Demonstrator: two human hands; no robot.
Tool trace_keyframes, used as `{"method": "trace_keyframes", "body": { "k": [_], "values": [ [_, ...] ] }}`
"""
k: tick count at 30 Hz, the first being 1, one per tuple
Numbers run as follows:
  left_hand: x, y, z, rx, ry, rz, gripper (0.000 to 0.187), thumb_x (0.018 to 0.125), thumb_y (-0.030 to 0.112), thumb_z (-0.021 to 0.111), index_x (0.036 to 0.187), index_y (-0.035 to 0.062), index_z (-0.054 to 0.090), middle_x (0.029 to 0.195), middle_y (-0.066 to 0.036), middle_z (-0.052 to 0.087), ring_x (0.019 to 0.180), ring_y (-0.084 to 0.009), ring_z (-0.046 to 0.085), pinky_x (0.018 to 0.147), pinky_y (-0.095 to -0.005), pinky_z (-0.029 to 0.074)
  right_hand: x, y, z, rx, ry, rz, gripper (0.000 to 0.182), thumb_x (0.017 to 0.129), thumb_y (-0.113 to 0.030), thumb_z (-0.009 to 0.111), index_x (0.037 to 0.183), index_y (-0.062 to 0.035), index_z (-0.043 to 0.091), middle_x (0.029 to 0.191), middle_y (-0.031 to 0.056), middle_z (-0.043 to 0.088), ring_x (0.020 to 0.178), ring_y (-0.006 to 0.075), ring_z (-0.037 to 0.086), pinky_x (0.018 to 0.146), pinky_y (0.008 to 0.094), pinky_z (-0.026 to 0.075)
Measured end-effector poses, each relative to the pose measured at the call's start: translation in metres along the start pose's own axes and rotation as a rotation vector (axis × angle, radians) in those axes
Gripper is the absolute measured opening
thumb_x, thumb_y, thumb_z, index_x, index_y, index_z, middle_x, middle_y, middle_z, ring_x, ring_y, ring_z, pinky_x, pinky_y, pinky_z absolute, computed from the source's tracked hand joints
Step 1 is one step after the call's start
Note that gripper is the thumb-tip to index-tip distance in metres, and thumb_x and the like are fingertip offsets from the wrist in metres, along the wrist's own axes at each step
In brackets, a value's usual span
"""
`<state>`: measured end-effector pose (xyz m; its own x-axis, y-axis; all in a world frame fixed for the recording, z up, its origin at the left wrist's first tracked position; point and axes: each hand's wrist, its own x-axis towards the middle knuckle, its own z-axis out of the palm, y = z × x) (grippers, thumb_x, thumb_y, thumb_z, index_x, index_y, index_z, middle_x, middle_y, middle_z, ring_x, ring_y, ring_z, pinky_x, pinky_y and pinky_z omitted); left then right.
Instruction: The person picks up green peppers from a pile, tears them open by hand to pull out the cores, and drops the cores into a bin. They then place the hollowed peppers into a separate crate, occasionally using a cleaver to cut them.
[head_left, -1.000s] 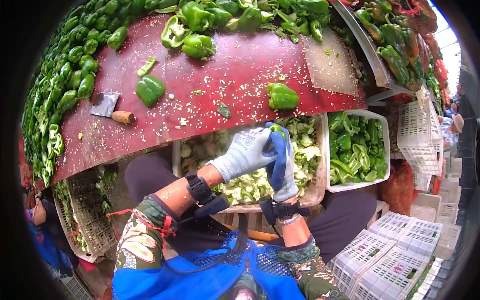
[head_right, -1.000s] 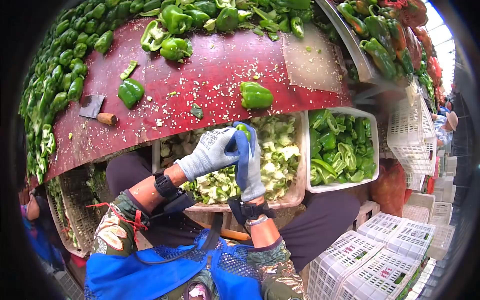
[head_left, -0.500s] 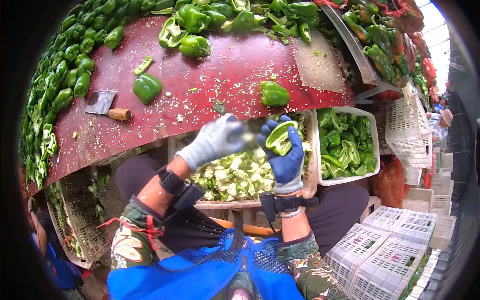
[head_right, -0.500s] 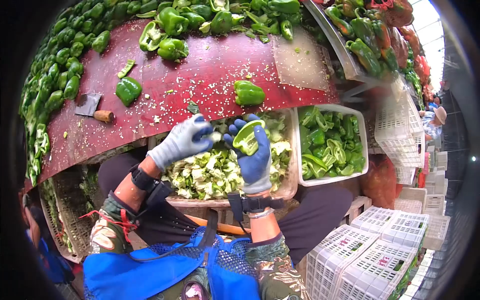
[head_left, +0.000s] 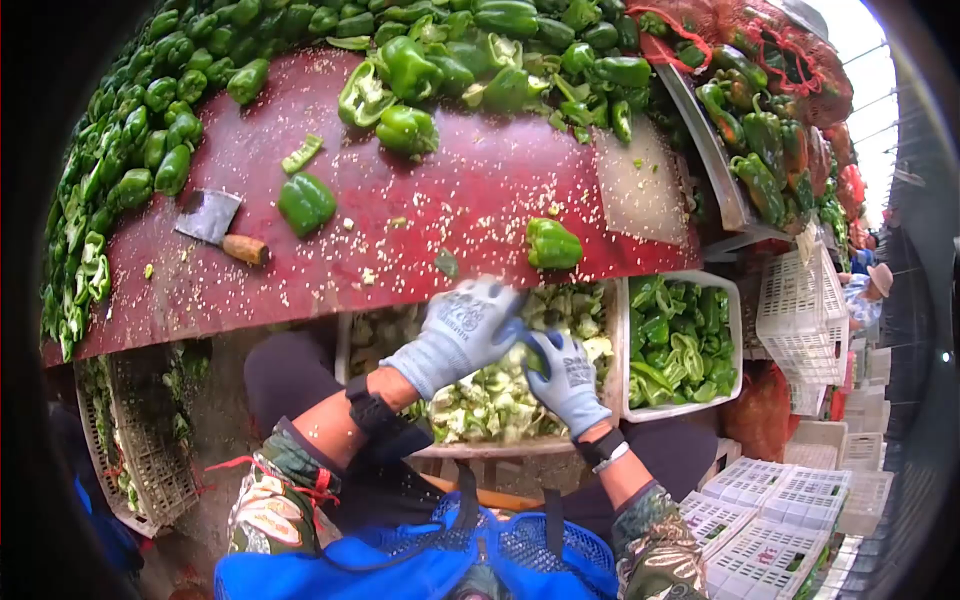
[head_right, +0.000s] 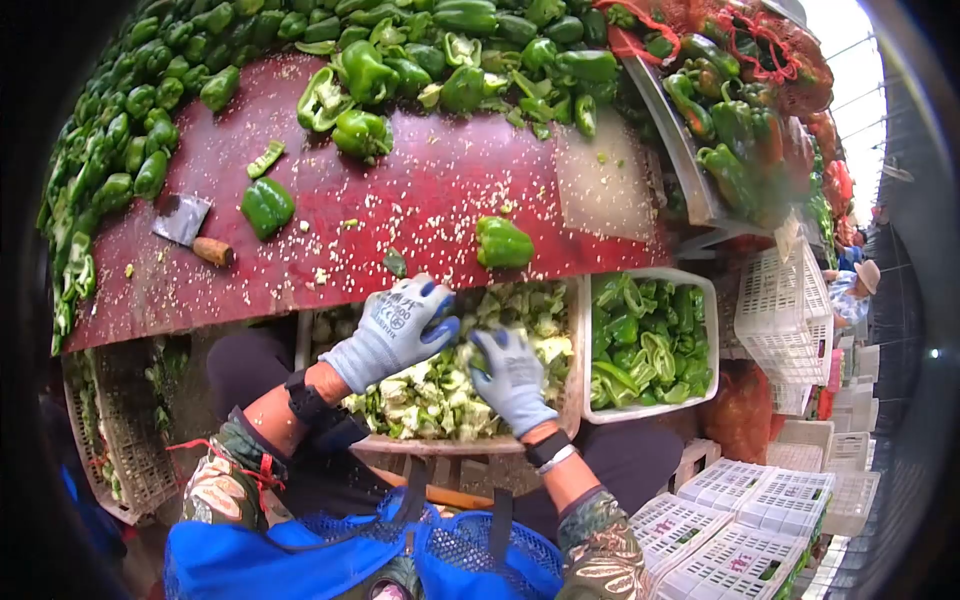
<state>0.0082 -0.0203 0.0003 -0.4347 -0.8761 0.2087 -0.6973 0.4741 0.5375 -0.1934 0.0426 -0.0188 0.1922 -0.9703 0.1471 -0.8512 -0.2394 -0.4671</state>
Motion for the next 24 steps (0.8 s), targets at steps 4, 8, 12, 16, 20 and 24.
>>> {"method": "trace_keyframes", "body": {
  "k": [4, 8, 12, 16, 20, 24],
  "values": [
    [0.004, -0.010, -0.005, 0.007, -0.168, -0.165, 0.031, 0.087, 0.038, 0.061, 0.102, 0.0108, 0.056, 0.100, -0.012, 0.055, 0.094, -0.0306, 0.062, 0.070, -0.0478, 0.051, 0.006, 0.061, -0.044, -0.038, -0.013, 0.205, 0.034, 0.084, -0.027, 0.070, 0.113, -0.0121, 0.061, 0.102, 0.0140, 0.060, 0.097, 0.0309, 0.060, 0.085, 0.0427, 0.049],
    [0.009, -0.006, -0.007, 0.021, -0.145, -0.159, 0.032, 0.088, 0.039, 0.061, 0.103, 0.0109, 0.057, 0.099, -0.012, 0.055, 0.094, -0.0305, 0.062, 0.071, -0.0475, 0.052, 0.035, 0.131, -0.085, -0.654, -0.116, 0.261, 0.060, 0.079, -0.039, 0.075, 0.127, -0.0097, 0.053, 0.115, 0.0181, 0.058, 0.111, 0.0335, 0.056, 0.095, 0.0450, 0.045],
    [0.020, -0.006, -0.006, 0.035, -0.162, -0.173, 0.032, 0.088, 0.038, 0.061, 0.104, 0.0100, 0.057, 0.100, -0.012, 0.055, 0.094, -0.0301, 0.062, 0.070, -0.0463, 0.053, 0.137, 0.071, -0.038, -0.097, 0.062, -0.056, 0.077, 0.074, -0.045, 0.078, 0.134, -0.0084, 0.047, 0.127, 0.0189, 0.054, 0.117, 0.0353, 0.053, 0.097, 0.0478, 0.043],
    [0.024, -0.013, -0.007, 0.038, -0.108, -0.197, 0.033, 0.088, 0.038, 0.061, 0.104, 0.0093, 0.056, 0.100, -0.013, 0.055, 0.093, -0.0310, 0.062, 0.071, -0.0464, 0.053, 0.163, 0.055, 0.040, -0.405, 0.097, 0.036, 0.066, 0.073, -0.034, 0.074, 0.131, -0.0178, 0.049, 0.107, 0.0141, 0.059, 0.102, 0.0338, 0.056, 0.092, 0.0469, 0.042],
    [0.019, -0.010, -0.020, -0.309, 0.084, -0.184, 0.031, 0.087, 0.028, 0.068, 0.106, 0.0051, 0.060, 0.093, -0.011, 0.057, 0.081, -0.0256, 0.062, 0.067, -0.0387, 0.051, 0.147, 0.028, -0.012, 1.049, 0.191, 0.318, 0.046, 0.090, -0.034, 0.062, 0.126, -0.0087, 0.054, 0.103, 0.0090, 0.062, 0.082, 0.0170, 0.062, 0.066, 0.0291, 0.054],
    [0.016, 0.002, -0.034, -0.766, 0.127, -0.071, 0.024, 0.089, 0.011, 0.067, 0.110, -0.0006, 0.062, 0.093, -0.007, 0.060, 0.082, -0.0124, 0.059, 0.073, -0.0281, 0.049, 0.101, -0.015, -0.018, 1.788, 0.012, 0.309, 0.053, 0.100, -0.041, 0.040, 0.135, -0.0024, 0.046, 0.110, 0.0160, 0.064, 0.093, 0.0248, 0.066, 0.077, 0.0385, 0.056]
  ]
}}
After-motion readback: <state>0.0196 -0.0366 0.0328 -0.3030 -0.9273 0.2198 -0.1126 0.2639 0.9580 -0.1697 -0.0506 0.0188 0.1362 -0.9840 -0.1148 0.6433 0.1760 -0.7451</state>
